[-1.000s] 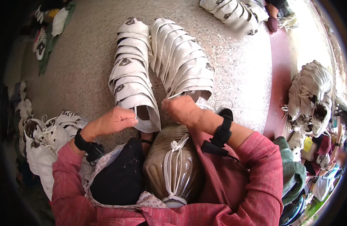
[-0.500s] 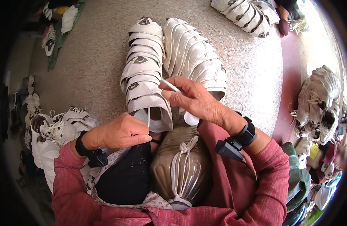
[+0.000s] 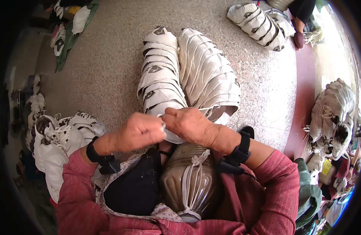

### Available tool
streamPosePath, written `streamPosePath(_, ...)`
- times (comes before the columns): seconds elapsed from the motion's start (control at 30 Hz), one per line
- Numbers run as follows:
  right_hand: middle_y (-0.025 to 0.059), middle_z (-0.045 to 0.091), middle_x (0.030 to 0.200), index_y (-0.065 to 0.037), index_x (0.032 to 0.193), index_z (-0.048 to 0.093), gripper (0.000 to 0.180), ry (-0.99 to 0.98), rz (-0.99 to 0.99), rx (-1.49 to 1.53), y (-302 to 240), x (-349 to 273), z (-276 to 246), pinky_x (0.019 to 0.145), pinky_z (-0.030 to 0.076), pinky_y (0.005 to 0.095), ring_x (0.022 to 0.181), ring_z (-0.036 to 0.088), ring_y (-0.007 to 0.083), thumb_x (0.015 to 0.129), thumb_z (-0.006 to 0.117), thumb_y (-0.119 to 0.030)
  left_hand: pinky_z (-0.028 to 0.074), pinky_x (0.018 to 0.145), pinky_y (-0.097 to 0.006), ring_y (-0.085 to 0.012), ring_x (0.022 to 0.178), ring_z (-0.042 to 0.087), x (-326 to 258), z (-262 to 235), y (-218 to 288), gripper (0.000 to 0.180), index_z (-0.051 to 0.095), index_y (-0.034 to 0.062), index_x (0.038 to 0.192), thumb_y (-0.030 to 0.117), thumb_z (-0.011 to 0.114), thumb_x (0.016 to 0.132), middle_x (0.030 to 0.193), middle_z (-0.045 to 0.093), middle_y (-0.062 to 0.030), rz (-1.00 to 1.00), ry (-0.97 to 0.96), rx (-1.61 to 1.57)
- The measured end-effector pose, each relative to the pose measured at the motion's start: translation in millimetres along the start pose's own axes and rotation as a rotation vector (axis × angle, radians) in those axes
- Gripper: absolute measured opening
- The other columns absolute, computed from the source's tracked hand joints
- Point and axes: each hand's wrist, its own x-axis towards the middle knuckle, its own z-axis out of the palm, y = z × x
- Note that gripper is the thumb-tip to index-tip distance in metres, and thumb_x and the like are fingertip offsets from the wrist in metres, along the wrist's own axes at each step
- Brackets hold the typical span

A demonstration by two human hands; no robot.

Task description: Sorting and bundling white shoe upper components while sitting on the floor.

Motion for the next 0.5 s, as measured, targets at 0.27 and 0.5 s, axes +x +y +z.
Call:
streamPosePath(0.27,0.0168,0.055,0.072,-0.001,0.078,0.054,0.04,0.107,0.284,0.397,-9,-3,4,0.064,0.046,0.0389,0.069,0.057,0.0333,0.099,0.044,-0.033,0.03,0.104,-0.042,-0.0307,0.129,0.036,-9,14,-70,0.071,0.046,0.0129,0.128,0.029,0.08,0.067,0.134,0.041,-0.012,0.004,0.454,0.803)
streamPosePath(0.5,0.0152,0.052,0.06,-0.001,0.071,0.055,0.035,0.211,0.212,0.397,-24,-6,-21,0.054,0.043,0.0393,0.057,0.054,0.0345,0.096,0.051,-0.025,0.02,0.108,-0.051,-0.0229,0.13,0.041,39,-1,-108,0.039,0.058,0.0249,0.123,0.033,0.055,0.085,0.137,0.05,-0.0012,0.239,0.116,0.925)
